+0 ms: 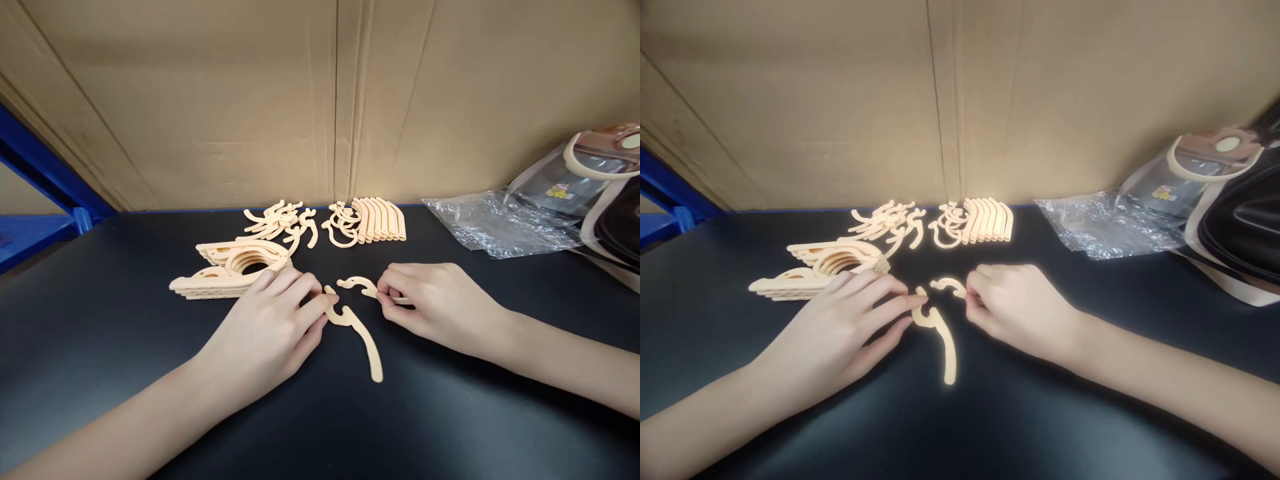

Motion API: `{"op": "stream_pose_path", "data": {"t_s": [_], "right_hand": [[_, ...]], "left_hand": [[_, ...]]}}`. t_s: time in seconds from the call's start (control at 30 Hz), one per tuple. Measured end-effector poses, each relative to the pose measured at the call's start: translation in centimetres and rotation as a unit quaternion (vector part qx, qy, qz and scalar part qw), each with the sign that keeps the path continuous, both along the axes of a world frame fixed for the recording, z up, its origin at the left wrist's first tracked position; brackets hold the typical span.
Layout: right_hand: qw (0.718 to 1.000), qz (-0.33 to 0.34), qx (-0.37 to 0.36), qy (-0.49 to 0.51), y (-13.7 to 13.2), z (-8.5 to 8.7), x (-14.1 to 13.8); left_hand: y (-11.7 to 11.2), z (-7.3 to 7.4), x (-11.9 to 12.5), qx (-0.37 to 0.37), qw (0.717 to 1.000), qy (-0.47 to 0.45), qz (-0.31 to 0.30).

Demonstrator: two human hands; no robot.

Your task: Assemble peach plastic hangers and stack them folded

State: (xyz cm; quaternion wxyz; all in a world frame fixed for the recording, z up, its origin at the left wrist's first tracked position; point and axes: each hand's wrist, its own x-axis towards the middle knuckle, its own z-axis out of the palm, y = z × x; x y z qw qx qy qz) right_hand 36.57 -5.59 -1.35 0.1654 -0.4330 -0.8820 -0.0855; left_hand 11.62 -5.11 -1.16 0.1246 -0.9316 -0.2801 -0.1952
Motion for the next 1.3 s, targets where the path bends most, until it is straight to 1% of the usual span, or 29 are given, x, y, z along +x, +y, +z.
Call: {"op": "stream_pose_path", "data": {"t_s": [0.13, 0.23, 0.57, 0.73, 0.83, 0.97, 1.2, 1.3], "right_hand": [[0.996, 0.049, 0.065, -0.043, -0.8, -0.1, -0.4], [0.992, 0.087, 0.081, -0.045, -1.2, -0.2, -0.6], [0.992, 0.111, 0.043, -0.027, -1.5, 0.1, -0.6], [0.991, 0.121, 0.051, -0.024, -1.4, 0.1, -0.3], [0.990, 0.125, 0.053, -0.032, -1.2, 0.1, -0.1], [0.991, 0.122, 0.039, -0.026, -1.2, 0.2, -0.2], [0.993, 0.118, 0.012, 0.010, -1.1, 0.5, -0.2], [0.993, 0.117, 0.023, 0.015, -0.7, 0.8, 0.0]], "left_hand": [[0.0, 0.1, 0.3, -0.005, 1.000, 0.000, -0.014], [0.0, 0.2, 0.4, -0.010, 1.000, -0.005, -0.021], [0.1, 0.1, 0.3, 0.014, 0.999, -0.024, -0.028], [0.0, 0.1, 0.3, 0.033, 0.999, -0.022, -0.021], [0.0, 0.1, 0.2, 0.015, 0.999, -0.030, -0.022], [0.1, 0.0, 0.2, -0.019, 0.998, -0.036, -0.040], [0.2, 0.0, 0.2, -0.005, 0.999, -0.031, -0.044], [0.2, -0.2, 0.1, -0.010, 0.999, -0.030, -0.042]]}}
